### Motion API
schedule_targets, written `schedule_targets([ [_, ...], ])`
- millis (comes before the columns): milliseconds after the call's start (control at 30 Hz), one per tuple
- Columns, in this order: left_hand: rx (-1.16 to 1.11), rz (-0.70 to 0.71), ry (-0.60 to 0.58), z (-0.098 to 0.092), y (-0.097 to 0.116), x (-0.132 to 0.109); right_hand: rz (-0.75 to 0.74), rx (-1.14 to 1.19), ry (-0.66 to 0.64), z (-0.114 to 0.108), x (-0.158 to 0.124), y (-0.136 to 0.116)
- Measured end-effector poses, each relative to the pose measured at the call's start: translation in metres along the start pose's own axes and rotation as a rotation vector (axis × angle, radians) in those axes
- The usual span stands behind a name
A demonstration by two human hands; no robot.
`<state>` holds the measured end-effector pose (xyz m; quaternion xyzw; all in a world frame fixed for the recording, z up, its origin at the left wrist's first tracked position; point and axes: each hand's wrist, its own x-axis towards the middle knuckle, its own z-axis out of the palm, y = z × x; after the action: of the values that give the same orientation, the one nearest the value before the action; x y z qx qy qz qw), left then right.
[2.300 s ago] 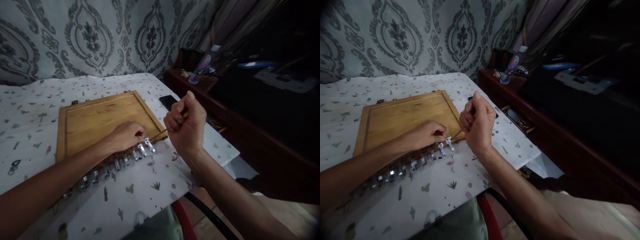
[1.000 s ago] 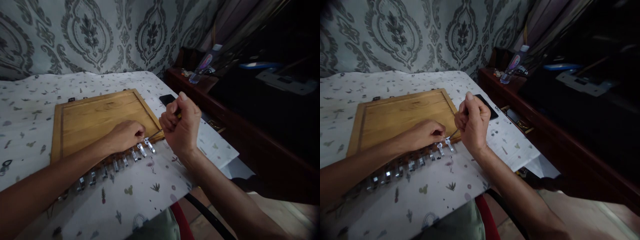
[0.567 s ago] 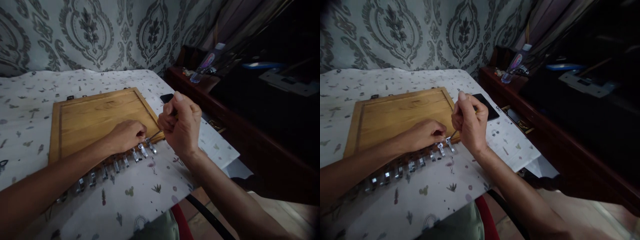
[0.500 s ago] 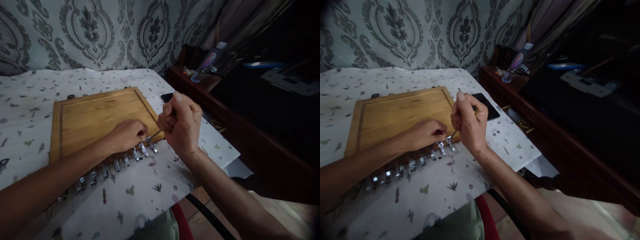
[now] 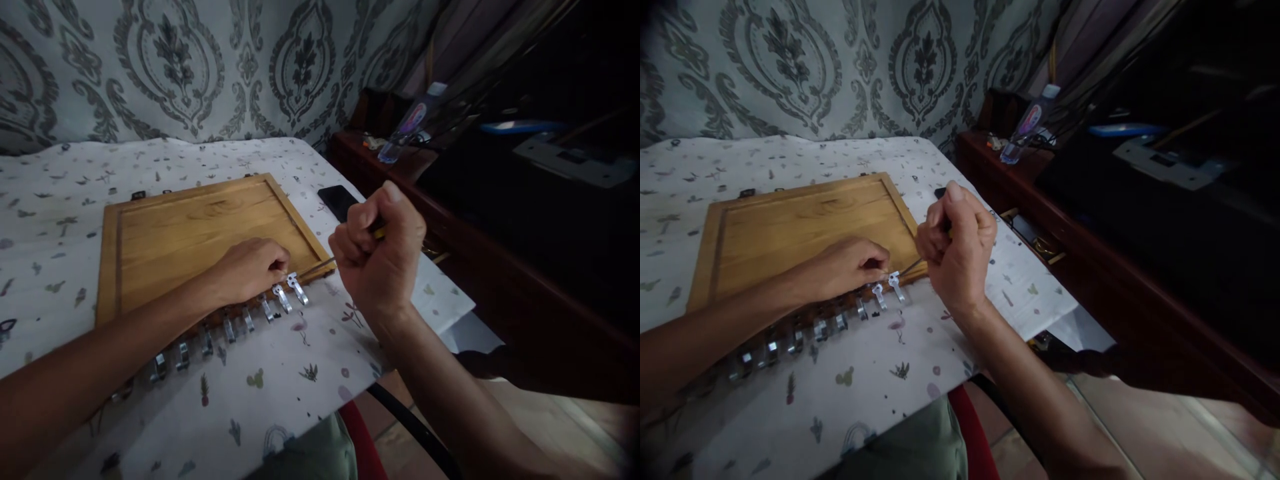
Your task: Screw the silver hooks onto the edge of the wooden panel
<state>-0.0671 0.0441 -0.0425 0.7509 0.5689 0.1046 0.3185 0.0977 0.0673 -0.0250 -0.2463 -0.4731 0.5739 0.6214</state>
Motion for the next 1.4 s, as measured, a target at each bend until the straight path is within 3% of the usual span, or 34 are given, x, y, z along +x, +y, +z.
schedule_targets([
  [1400, -0.026, -0.052, -0.004, -0.003, 0.005, -0.003, 0.036, -0.037, -0.177, 0.009, 0.000, 0.009],
])
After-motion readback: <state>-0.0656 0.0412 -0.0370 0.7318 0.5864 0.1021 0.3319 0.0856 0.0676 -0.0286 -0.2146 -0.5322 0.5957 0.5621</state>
